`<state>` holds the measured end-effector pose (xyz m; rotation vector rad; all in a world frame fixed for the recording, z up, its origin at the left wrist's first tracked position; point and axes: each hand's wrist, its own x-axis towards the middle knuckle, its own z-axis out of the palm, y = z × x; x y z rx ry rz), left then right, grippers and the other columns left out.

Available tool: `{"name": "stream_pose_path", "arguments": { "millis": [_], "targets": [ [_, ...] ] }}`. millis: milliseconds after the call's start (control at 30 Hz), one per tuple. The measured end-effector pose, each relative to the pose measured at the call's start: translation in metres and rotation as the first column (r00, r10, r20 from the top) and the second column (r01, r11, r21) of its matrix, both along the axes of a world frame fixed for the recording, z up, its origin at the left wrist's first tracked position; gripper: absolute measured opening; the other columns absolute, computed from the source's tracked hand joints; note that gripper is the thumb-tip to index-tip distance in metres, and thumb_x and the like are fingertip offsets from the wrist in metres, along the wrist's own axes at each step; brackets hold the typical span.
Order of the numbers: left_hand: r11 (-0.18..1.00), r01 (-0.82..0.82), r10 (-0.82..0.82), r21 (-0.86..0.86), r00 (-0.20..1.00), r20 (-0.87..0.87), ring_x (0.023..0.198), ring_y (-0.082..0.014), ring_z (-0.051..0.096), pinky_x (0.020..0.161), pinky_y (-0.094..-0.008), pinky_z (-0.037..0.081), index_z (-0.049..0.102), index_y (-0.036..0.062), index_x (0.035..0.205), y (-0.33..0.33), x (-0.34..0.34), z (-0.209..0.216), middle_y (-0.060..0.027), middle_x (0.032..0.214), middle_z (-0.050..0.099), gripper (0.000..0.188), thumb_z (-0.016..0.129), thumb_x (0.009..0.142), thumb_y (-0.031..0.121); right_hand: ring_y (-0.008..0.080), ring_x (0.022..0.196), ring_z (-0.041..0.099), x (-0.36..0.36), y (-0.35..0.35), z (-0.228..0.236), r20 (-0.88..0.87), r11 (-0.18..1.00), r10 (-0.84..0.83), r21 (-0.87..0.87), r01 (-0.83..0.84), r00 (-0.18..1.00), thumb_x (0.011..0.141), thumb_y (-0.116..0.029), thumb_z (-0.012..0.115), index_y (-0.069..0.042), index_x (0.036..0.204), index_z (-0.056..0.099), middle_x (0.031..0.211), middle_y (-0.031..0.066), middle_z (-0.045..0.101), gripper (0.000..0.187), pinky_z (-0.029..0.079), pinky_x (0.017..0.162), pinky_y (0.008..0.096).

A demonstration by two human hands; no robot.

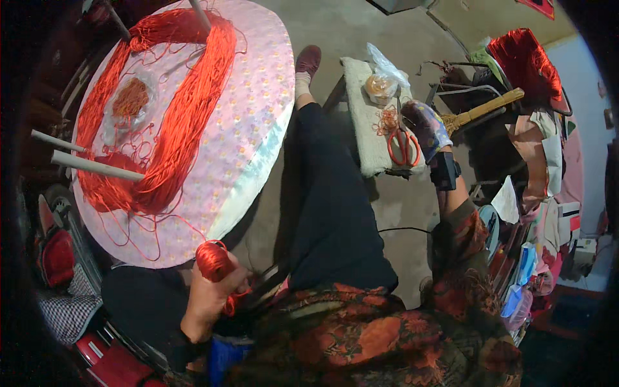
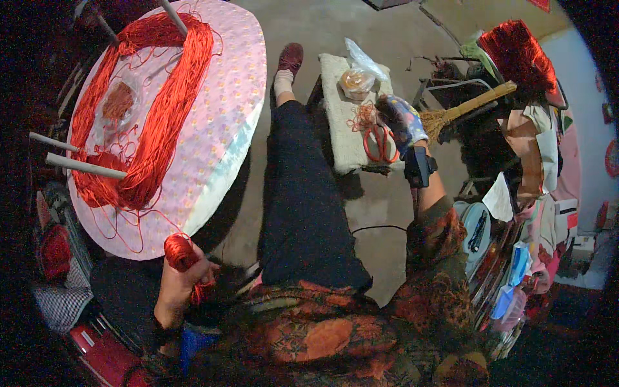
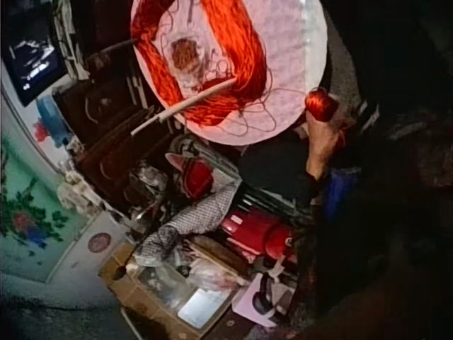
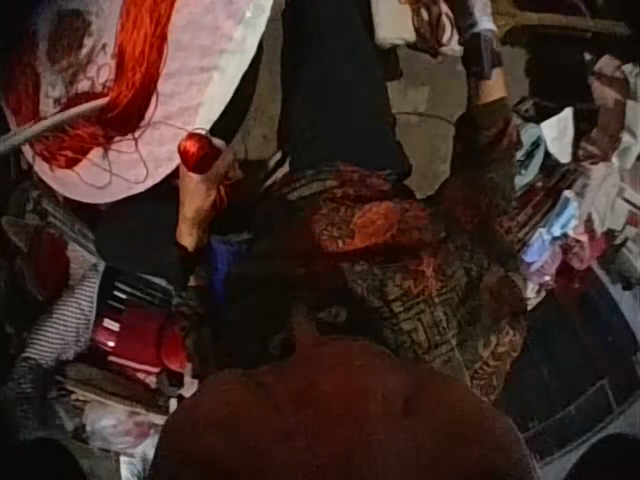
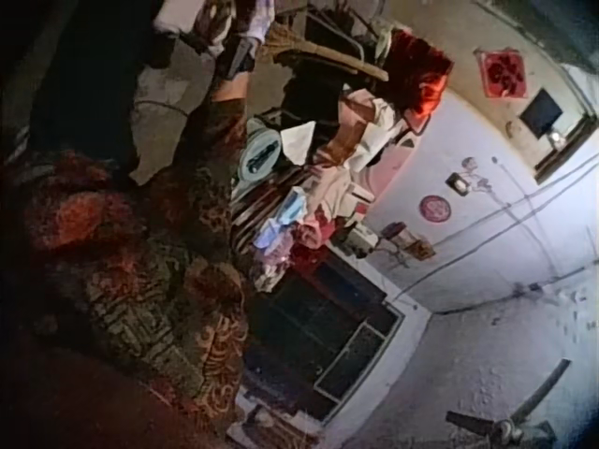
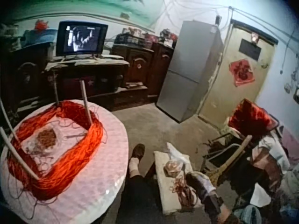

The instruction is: The recorder is winding red silk thread from a circular frame onto a blue spooling device.

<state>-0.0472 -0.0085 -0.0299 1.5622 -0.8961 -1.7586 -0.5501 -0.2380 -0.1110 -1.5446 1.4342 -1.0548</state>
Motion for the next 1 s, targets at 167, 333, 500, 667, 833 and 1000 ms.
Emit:
{"name": "stream_pose_path", "arguments": {
  "millis": [167, 333, 500, 667, 833, 1000],
  "targets": [
    [0.998, -0.028, 0.024, -0.056, 0.997, -0.073, 0.056, -0.013, 0.057, 0.063, -0.0307, 0.049, 0.054, 0.0046, 0.081, 0.001, -0.001, 0.009, -0.0032, 0.063, 0.056, 0.01, 0.064, 0.083, 0.006, 0.0239, 0.102, 0.062, 0.034, 0.012, 0.034, 0.668, 0.939, -0.231, 0.344, -0.018, 0.707, 0.092, -0.02, 0.058, -0.004, 0.116, 0.058, 0.114, 0.0091, 0.061, 0.028, 0.05, 0.088, 0.0369],
    [0.983, -0.166, 0.143, -0.079, 0.961, -0.236, 0.056, -0.0126, 0.055, 0.062, -0.029, 0.05, 0.054, 0.005, 0.081, 0.006, 0.002, 0.001, -0.0028, 0.064, 0.055, 0.01, 0.063, 0.083, 0.002, 0.0155, 0.09, 0.059, 0.128, 0.054, 0.076, 0.724, 0.879, -0.034, 0.349, -0.324, 0.688, 0.095, -0.026, 0.056, -0.008, 0.11, 0.058, 0.105, 0.0053, 0.061, 0.024, 0.048, 0.08, 0.0316],
    [0.974, -0.222, 0.2, -0.033, 0.925, -0.324, 0.057, -0.0109, 0.054, 0.062, -0.0275, 0.049, 0.053, 0.0054, 0.086, 0.004, 0.002, 0.001, -0.002, 0.066, 0.054, 0.012, 0.065, 0.083, 0.004, 0.0124, 0.079, 0.059, 0.231, 0.119, 0.092, 0.738, 0.745, 0.162, 0.344, -0.572, 0.655, 0.095, -0.028, 0.055, -0.003, 0.109, 0.059, 0.098, 0.0061, 0.063, 0.029, 0.047, 0.067, 0.0252],
    [0.973, -0.227, 0.199, -0.05, 0.925, -0.324, 0.059, -0.0081, 0.054, 0.055, -0.0237, 0.044, 0.056, 0.0005, 0.109, 0.008, 0.003, 0.012, -0.0015, 0.073, 0.057, 0.032, 0.071, 0.081, 0.007, 0.0111, 0.075, 0.059, 0.299, 0.162, 0.099, 0.689, 0.645, 0.276, 0.384, -0.661, 0.67, 0.094, -0.023, 0.058, 0.0, 0.103, 0.062, 0.088, 0.0049, 0.065, 0.025, 0.048, 0.066, 0.0242],
    [0.951, -0.3, 0.266, -0.074, 0.916, -0.3, 0.059, -0.0076, 0.053, 0.055, -0.0242, 0.044, 0.06, 0.0014, 0.096, 0.019, 0.011, 0.004, 0.0, 0.069, 0.056, 0.019, 0.071, 0.084, 0.012, 0.0108, 0.077, 0.062, 0.332, 0.176, 0.094, 0.634, 0.604, 0.253, 0.487, -0.631, 0.731, 0.089, -0.012, 0.065, 0.004, 0.106, 0.063, 0.09, 0.0062, 0.066, 0.023, 0.051, 0.068, 0.0261],
    [0.915, -0.398, 0.343, -0.074, 0.859, -0.381, 0.058, -0.0075, 0.052, 0.054, -0.0256, 0.044, 0.06, 0.0027, 0.09, 0.028, 0.018, 0.006, -0.0005, 0.068, 0.056, 0.014, 0.068, 0.086, 0.013, 0.0124, 0.079, 0.061, 0.332, 0.177, 0.096, 0.728, 0.549, 0.307, 0.39, -0.739, 0.613, 0.087, -0.011, 0.067, 0.002, 0.107, 0.063, 0.094, 0.0071, 0.066, 0.024, 0.051, 0.072, 0.0267]
  ]
}}
